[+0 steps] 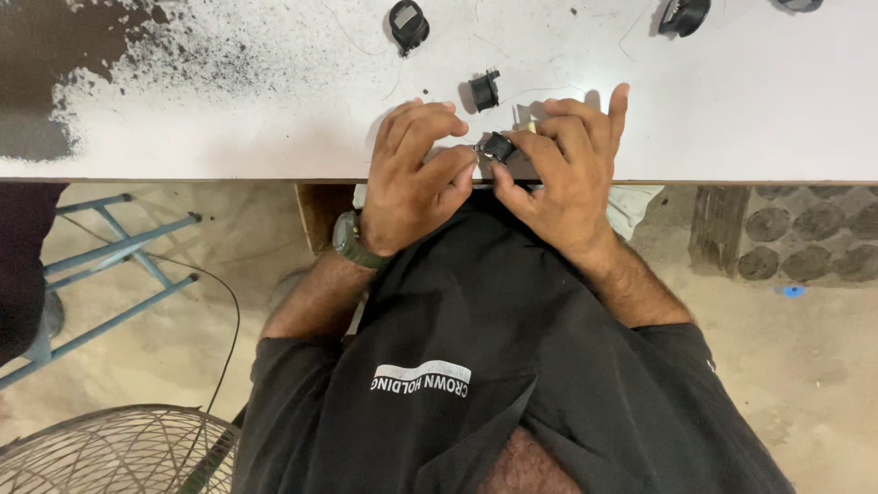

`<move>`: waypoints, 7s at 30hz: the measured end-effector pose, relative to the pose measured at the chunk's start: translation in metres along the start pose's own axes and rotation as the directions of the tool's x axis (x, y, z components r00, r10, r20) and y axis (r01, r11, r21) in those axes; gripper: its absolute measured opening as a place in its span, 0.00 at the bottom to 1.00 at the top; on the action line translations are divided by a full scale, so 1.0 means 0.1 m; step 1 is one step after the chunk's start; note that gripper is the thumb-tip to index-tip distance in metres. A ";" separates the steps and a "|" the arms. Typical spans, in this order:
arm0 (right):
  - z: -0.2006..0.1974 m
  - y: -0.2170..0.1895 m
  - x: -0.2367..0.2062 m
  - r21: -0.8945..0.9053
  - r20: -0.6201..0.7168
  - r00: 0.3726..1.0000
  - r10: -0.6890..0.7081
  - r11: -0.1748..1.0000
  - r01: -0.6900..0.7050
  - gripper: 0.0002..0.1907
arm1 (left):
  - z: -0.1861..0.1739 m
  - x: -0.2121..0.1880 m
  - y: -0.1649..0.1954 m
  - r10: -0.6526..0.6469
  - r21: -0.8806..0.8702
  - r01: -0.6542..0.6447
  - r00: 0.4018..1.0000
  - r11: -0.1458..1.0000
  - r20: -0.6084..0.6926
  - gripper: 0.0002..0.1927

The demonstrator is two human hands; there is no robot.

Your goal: The person sits at a white workbench and assembles small black shoe-like components onto circular metal hubs, pressing and seating each part by hand while holding a small block in one hand. Finished assemblies are set aside on the bench as more parts are picked up and fitted one at a time.

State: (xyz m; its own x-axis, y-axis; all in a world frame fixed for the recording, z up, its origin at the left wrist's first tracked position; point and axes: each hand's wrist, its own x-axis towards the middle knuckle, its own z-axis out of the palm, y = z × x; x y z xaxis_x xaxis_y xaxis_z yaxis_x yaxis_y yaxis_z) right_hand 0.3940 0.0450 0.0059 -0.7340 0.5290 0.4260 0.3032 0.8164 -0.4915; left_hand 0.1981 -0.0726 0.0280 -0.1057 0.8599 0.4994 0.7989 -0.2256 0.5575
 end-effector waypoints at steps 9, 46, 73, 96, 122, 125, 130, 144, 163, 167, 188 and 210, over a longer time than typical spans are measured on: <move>-0.03 0.03 0.09 0.032 0.037 0.999 -0.038 0.999 0.037 0.18 | 0.01 0.07 -0.03 -0.049 -0.039 0.048 0.999 0.998 -0.016 0.10; 0.05 -0.05 0.40 -0.009 0.031 0.999 -0.032 0.999 0.033 0.18 | -0.36 0.36 -0.09 -0.340 -0.204 0.369 0.926 0.907 0.162 0.06; 0.26 -0.34 0.17 0.202 -0.118 0.985 -0.130 0.968 0.151 0.20 | -0.17 0.09 -0.10 -0.223 -0.275 0.206 0.974 0.939 -0.031 0.10; -0.03 -0.04 0.57 0.039 -0.059 0.997 0.050 0.998 -0.048 0.14 | -0.40 0.38 -0.52 -0.092 -0.002 0.093 0.992 0.996 0.089 0.21; 0.08 -0.16 0.72 -0.039 0.061 0.995 0.077 0.996 -0.075 0.19 | -0.49 0.21 -0.42 -0.041 -0.029 0.046 0.988 0.999 0.152 0.08; 0.07 -0.12 0.60 -0.015 0.027 0.997 0.074 0.997 -0.073 0.18 | -0.51 0.16 -0.35 -0.058 -0.117 0.073 0.990 0.990 0.125 0.14; 0.08 -0.06 0.41 0.121 -0.165 0.985 0.055 0.992 -0.035 0.13 | -0.37 0.20 -0.26 0.054 0.014 -0.055 0.998 0.998 0.006 0.16; 0.21 -0.15 0.47 0.154 -0.060 0.996 -0.071 0.985 0.079 0.16 | -0.12 0.18 -0.28 -0.073 0.257 0.087 0.995 0.962 -0.065 0.10; 0.23 -0.18 0.54 0.181 -0.056 0.997 -0.054 0.981 0.063 0.17 | -0.12 0.18 -0.37 0.104 0.244 -0.087 0.993 0.966 -0.056 0.06; 0.23 -0.19 0.54 0.193 -0.048 0.997 -0.053 0.979 0.062 0.17 | -0.11 0.22 -0.36 0.091 0.230 -0.064 0.990 0.971 -0.109 0.06; 0.33 -0.21 0.52 0.168 -0.091 0.980 -0.175 0.967 0.189 0.21 | -0.28 0.26 -0.40 -0.146 0.002 0.146 0.989 0.989 0.032 0.03; 0.07 -0.18 0.76 -0.010 0.016 1.000 0.012 1.000 -0.011 0.20 | -0.24 0.28 -0.36 -0.221 0.163 0.224 0.975 0.961 -0.037 0.17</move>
State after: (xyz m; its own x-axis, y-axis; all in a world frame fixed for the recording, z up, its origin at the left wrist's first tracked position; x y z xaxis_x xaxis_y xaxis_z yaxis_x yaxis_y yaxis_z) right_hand 0.3282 0.0690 0.0425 -0.7403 0.5345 0.4077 0.3177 0.8127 -0.4884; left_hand 0.1521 -0.0516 0.0378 -0.3017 0.8707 0.3884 0.8406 0.0507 0.5392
